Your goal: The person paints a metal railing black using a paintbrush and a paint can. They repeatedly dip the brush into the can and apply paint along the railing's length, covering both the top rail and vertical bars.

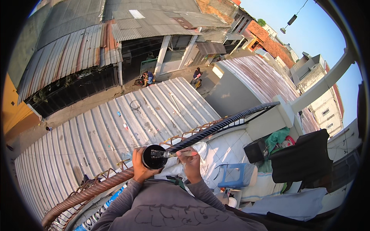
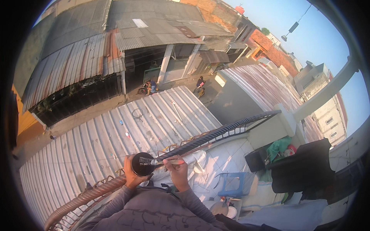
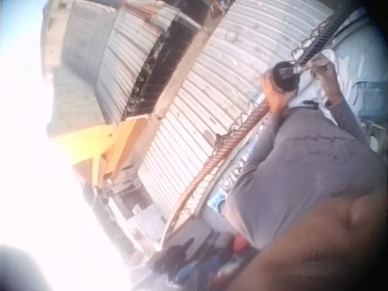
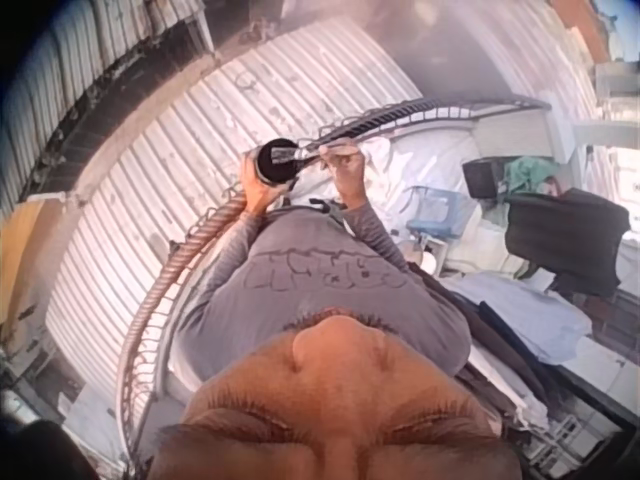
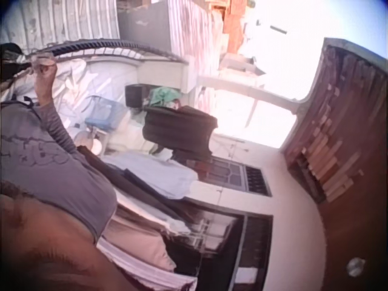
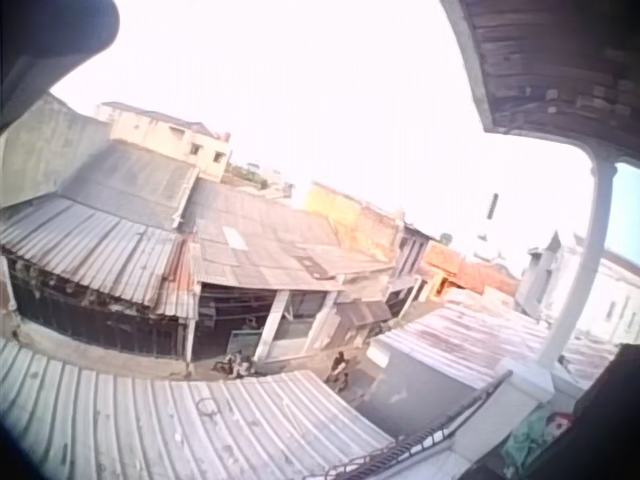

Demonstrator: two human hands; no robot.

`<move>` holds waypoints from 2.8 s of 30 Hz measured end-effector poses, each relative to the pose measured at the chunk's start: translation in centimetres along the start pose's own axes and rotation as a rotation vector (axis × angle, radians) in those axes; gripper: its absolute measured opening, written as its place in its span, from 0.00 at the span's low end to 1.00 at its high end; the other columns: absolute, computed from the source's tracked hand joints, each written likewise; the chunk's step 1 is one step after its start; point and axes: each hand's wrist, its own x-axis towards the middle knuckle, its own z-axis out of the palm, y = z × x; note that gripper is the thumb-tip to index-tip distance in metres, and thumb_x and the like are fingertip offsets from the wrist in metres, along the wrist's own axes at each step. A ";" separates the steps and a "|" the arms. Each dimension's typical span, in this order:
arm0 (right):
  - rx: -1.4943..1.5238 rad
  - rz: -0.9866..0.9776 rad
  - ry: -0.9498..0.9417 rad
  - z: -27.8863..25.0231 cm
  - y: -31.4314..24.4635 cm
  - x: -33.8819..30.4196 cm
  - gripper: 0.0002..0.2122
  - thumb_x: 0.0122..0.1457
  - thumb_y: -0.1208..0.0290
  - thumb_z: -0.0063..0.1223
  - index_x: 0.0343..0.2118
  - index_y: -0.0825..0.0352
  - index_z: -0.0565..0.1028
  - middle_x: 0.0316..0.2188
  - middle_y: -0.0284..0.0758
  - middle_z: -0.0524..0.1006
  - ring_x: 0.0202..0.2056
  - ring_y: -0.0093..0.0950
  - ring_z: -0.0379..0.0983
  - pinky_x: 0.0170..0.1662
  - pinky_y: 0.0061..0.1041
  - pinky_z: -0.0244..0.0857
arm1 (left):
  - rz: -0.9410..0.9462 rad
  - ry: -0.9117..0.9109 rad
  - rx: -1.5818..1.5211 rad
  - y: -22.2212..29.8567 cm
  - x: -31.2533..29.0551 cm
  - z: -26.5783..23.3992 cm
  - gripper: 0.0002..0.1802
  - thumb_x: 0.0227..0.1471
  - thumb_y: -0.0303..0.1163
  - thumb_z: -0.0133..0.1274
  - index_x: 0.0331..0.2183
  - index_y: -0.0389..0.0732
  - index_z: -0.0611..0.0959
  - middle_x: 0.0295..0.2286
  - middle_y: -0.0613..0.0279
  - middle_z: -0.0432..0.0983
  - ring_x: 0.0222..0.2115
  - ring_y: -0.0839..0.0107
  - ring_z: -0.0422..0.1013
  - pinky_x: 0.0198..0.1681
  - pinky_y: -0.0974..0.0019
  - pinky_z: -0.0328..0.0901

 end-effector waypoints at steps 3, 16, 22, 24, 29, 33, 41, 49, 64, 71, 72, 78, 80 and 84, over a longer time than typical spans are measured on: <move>0.002 0.033 -0.005 0.1 0.0 0.4 0.10 0.58 0.69 0.68 0.33 0.67 0.76 0.27 0.29 0.77 0.27 0.18 0.71 0.31 0.20 0.65 | 0.046 0.019 0.031 0.0 0.8 0.0 0.50 0.21 0.40 0.77 0.50 0.38 0.74 0.41 0.52 0.69 0.43 0.50 0.69 0.48 0.52 0.66; -0.167 0.007 0.028 -0.1 -0.2 0.6 0.10 0.58 0.69 0.67 0.35 0.70 0.78 0.25 0.29 0.77 0.25 0.18 0.68 0.30 0.19 0.62 | 0.025 0.033 -0.019 -0.3 0.7 -0.1 0.51 0.21 0.42 0.78 0.50 0.39 0.73 0.42 0.52 0.70 0.44 0.49 0.70 0.48 0.50 0.66; 0.156 0.109 0.040 -1.1 -0.2 0.9 0.09 0.59 0.67 0.66 0.35 0.67 0.79 0.29 0.29 0.79 0.27 0.20 0.72 0.29 0.20 0.62 | 0.068 0.012 0.010 -0.1 1.1 -0.3 0.52 0.21 0.42 0.79 0.50 0.39 0.73 0.41 0.52 0.71 0.44 0.50 0.70 0.47 0.50 0.66; 0.113 0.107 0.031 -1.5 -0.2 0.8 0.09 0.60 0.67 0.65 0.36 0.66 0.79 0.31 0.30 0.80 0.28 0.20 0.73 0.28 0.20 0.63 | 0.067 0.015 0.005 0.0 1.2 -0.2 0.52 0.21 0.42 0.79 0.51 0.39 0.73 0.42 0.52 0.72 0.44 0.50 0.70 0.47 0.51 0.67; 0.133 0.105 0.097 -1.5 0.6 0.6 0.08 0.62 0.67 0.63 0.38 0.64 0.78 0.34 0.29 0.80 0.31 0.19 0.74 0.30 0.22 0.64 | 0.049 -0.029 -0.049 -0.3 0.8 -0.3 0.54 0.22 0.42 0.79 0.53 0.36 0.73 0.44 0.49 0.69 0.45 0.50 0.69 0.50 0.52 0.65; 0.112 0.087 0.139 -2.5 1.2 1.0 0.11 0.63 0.63 0.62 0.39 0.65 0.75 0.35 0.29 0.74 0.32 0.19 0.68 0.30 0.19 0.58 | 0.041 -0.040 -0.069 -0.4 0.2 -0.7 0.56 0.25 0.47 0.77 0.56 0.35 0.71 0.43 0.48 0.67 0.46 0.49 0.68 0.50 0.52 0.64; -0.078 -0.003 -0.030 -4.9 2.3 3.2 0.09 0.68 0.63 0.54 0.43 0.63 0.72 0.41 0.32 0.75 0.44 0.23 0.73 0.47 0.27 0.71 | 0.080 0.042 -0.089 -0.1 0.5 -0.4 0.54 0.28 0.49 0.74 0.55 0.36 0.71 0.41 0.51 0.66 0.43 0.52 0.67 0.45 0.53 0.62; 0.170 0.145 0.066 -0.5 0.0 1.8 0.08 0.59 0.70 0.61 0.37 0.61 0.72 0.34 0.24 0.71 0.36 0.18 0.67 0.39 0.20 0.59 | 0.064 0.032 -0.103 -0.1 0.8 -0.6 0.53 0.28 0.49 0.76 0.54 0.35 0.72 0.40 0.49 0.66 0.42 0.49 0.67 0.46 0.53 0.63; 0.156 0.109 0.030 -0.5 -0.1 1.0 0.06 0.61 0.71 0.62 0.35 0.65 0.75 0.28 0.28 0.76 0.25 0.19 0.69 0.28 0.20 0.63 | 0.064 -0.025 -0.034 -0.5 0.7 -0.1 0.54 0.23 0.45 0.79 0.52 0.35 0.73 0.43 0.49 0.68 0.44 0.50 0.69 0.49 0.51 0.65; -0.129 -0.011 0.059 0.3 -0.5 1.0 0.09 0.59 0.70 0.64 0.32 0.70 0.77 0.25 0.29 0.75 0.26 0.18 0.66 0.31 0.20 0.58 | 0.082 0.005 -0.019 -0.4 0.8 -0.2 0.54 0.23 0.45 0.79 0.52 0.35 0.73 0.43 0.48 0.68 0.44 0.50 0.69 0.49 0.51 0.65; -0.086 0.009 0.063 0.3 -0.6 1.0 0.08 0.59 0.70 0.64 0.32 0.70 0.77 0.26 0.29 0.74 0.27 0.18 0.66 0.31 0.20 0.58 | 0.087 0.008 -0.022 -0.4 0.8 -0.2 0.53 0.24 0.45 0.79 0.52 0.35 0.73 0.43 0.48 0.68 0.44 0.50 0.69 0.49 0.51 0.65; -0.095 0.005 0.084 0.1 -0.3 1.0 0.08 0.59 0.71 0.64 0.33 0.68 0.76 0.28 0.26 0.73 0.27 0.16 0.65 0.33 0.18 0.58 | 0.068 0.018 -0.073 -0.6 0.9 -0.2 0.53 0.24 0.45 0.79 0.52 0.34 0.73 0.42 0.49 0.69 0.44 0.50 0.69 0.49 0.51 0.65; -0.096 -0.021 0.109 0.0 -0.2 1.1 0.08 0.58 0.71 0.65 0.34 0.68 0.76 0.28 0.26 0.73 0.27 0.15 0.64 0.33 0.18 0.58 | 0.052 0.008 -0.070 -0.6 0.9 -0.3 0.54 0.23 0.45 0.79 0.52 0.35 0.73 0.42 0.49 0.69 0.44 0.50 0.69 0.49 0.51 0.64; -0.073 0.026 0.113 0.0 -0.2 1.3 0.06 0.62 0.71 0.61 0.36 0.65 0.75 0.31 0.26 0.75 0.32 0.17 0.70 0.36 0.19 0.64 | 0.028 -0.007 -0.087 -0.7 0.9 -0.3 0.55 0.22 0.45 0.79 0.53 0.36 0.73 0.43 0.49 0.68 0.45 0.50 0.69 0.49 0.51 0.64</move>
